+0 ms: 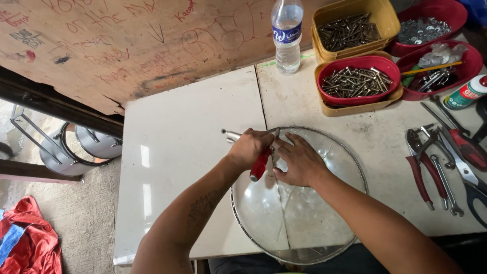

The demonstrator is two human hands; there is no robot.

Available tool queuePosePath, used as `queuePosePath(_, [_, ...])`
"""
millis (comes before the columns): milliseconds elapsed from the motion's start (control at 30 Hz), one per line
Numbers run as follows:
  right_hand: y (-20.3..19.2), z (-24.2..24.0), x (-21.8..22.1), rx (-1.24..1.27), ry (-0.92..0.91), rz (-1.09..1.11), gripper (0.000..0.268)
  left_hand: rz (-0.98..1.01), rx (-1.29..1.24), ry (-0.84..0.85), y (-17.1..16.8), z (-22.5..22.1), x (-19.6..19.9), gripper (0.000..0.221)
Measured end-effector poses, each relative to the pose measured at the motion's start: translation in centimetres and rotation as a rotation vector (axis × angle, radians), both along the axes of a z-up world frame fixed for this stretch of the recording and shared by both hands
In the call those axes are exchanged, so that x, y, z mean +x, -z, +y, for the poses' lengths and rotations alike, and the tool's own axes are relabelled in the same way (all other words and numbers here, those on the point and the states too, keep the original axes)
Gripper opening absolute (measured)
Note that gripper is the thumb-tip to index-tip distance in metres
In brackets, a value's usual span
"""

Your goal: Repairing a drum head by tightening screws with a screwdriver on a workbench

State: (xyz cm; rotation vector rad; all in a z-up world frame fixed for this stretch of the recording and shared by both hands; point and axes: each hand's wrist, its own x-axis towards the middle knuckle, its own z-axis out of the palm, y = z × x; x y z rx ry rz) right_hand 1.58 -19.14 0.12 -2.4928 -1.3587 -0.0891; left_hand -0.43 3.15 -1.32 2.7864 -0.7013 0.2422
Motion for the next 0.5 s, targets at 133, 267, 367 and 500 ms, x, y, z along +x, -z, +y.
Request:
queuePosePath(133, [1.0,0.2,0.4,-0.131,0.016,0.041,0.065,-0.190,0.137,0.079,-1.9,-1.1,-0.6,0.013])
queuePosePath(267, [0.4,0.1,0.1,-0.029,-0.004,0.035,0.057,-0.075,-0.072,0.017,0.7,-0.4,0.0,0.012])
queuePosePath(367, [0.4,0.1,0.0,-0.044,0.001,0.056,0.060,-0.117,-0.037,0.022,-0.4,-1.1,-0.7,0.010])
queuePosePath(500, [0.8,0.2,0.3,-0.079,0.006,0.050,0.065,-0.173,0.142,0.083,-1.4,-1.0,-0.5,0.011])
